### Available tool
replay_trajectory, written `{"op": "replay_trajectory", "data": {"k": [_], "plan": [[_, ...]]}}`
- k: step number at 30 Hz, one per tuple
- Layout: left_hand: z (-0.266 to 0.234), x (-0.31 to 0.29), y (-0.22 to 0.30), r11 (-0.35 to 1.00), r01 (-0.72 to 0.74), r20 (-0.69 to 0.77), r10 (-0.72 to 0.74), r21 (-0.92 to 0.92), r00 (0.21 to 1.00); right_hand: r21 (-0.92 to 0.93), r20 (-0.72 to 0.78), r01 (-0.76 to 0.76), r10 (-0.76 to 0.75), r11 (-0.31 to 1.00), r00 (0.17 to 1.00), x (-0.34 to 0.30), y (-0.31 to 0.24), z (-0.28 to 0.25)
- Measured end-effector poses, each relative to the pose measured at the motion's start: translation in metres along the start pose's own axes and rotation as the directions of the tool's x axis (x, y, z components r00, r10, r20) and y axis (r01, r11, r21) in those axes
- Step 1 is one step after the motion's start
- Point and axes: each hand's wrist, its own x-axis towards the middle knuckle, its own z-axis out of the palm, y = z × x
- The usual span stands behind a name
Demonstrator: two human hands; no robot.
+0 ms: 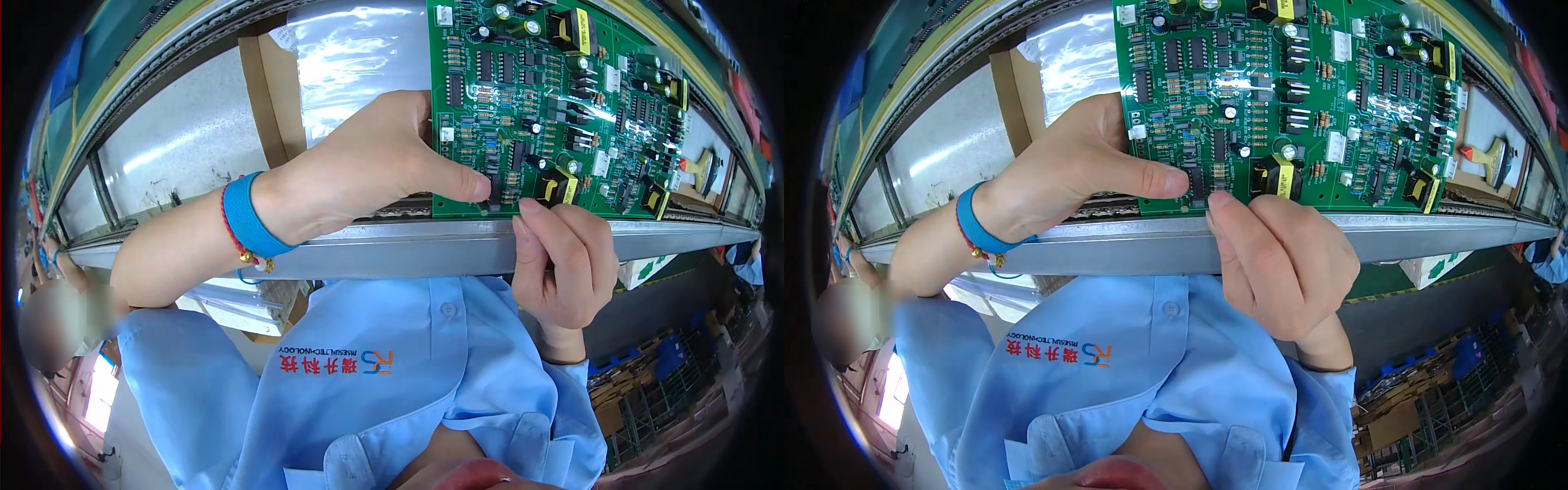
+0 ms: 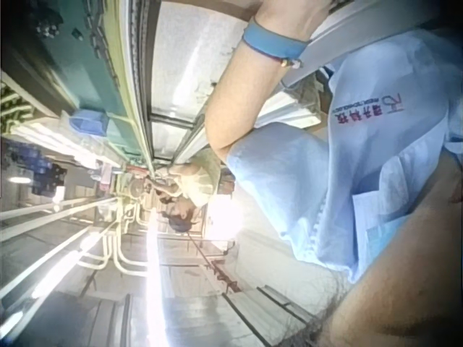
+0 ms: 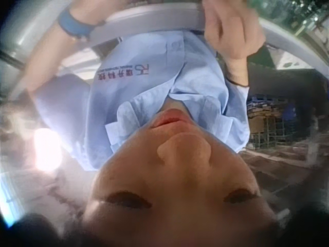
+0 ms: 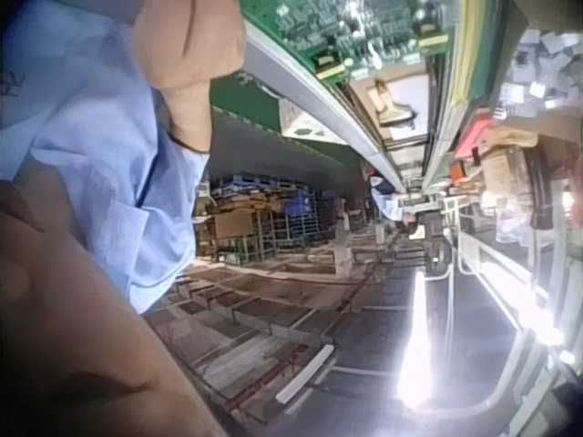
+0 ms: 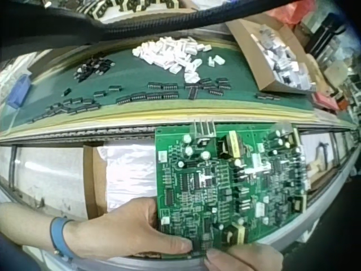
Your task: Manually inserting electronic components into printed circuit boards on an assembly line conveyor.
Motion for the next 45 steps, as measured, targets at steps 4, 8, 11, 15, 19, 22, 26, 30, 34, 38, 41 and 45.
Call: {"op": "replay_trajectory", "data": {"k": [4,8,11,15,19,22,26,30,34,38,41,45], "plan": [[-0.001,0.001,-0.002,1.0,0.026,-0.008,-0.025,0.007,1.0,0.009,-0.004,0.002,-0.002,1.0,1.0,-0.002,0.0,-0.001],[0.004,0.0,0.002,0.997,0.077,0.03,-0.077,0.009,0.997,0.01,-0.032,0.032,-0.032,0.999,0.999,-0.002,0.002,0.001],[0.009,0.001,0.003,0.998,0.049,0.009,-0.05,0.047,0.999,0.025,-0.041,0.046,-0.045,0.999,0.998,-0.003,0.004,0.001],[0.012,0.0,0.006,0.995,0.085,-0.033,-0.083,0.043,0.996,0.044,-0.072,0.072,-0.069,0.996,0.995,-0.004,0.006,0.004],[0.015,-0.001,0.012,0.986,0.158,-0.062,-0.156,0.047,0.986,0.061,-0.073,0.071,-0.066,0.996,0.995,-0.007,0.007,0.002],[0.017,-0.001,0.012,0.987,0.16,-0.089,-0.157,0.03,0.984,0.087,-0.083,0.094,-0.087,0.992,0.993,-0.01,0.01,0.002],[0.014,-0.001,0.01,0.985,0.17,-0.093,-0.168,0.016,0.981,0.119,-0.066,0.075,-0.068,0.99,0.996,-0.006,0.012,0.001],[0.008,-0.002,0.01,0.987,0.16,-0.029,-0.16,-0.005,0.987,0.047,0.055,0.126,-0.129,0.991,0.99,0.006,0.017,-0.012],[-0.002,0.002,-0.001,0.996,0.073,0.041,-0.071,-0.049,0.997,-0.036,0.177,0.257,-0.247,0.966,0.953,0.029,0.024,-0.016],[-0.008,0.003,-0.007,0.999,0.034,0.073,-0.035,0.024,0.997,-0.057,0.265,0.306,-0.281,0.95,0.922,0.038,0.02,-0.017],[-0.01,0.0,-0.003,0.995,0.047,0.094,-0.056,0.093,0.994,-0.104,0.339,0.305,-0.254,0.947,0.906,0.041,0.009,-0.022],[-0.012,0.0,-0.007,0.992,0.044,0.069,-0.052,0.117,0.996,-0.173,0.469,0.228,-0.124,0.958,0.874,0.047,-0.004,-0.027]]}}
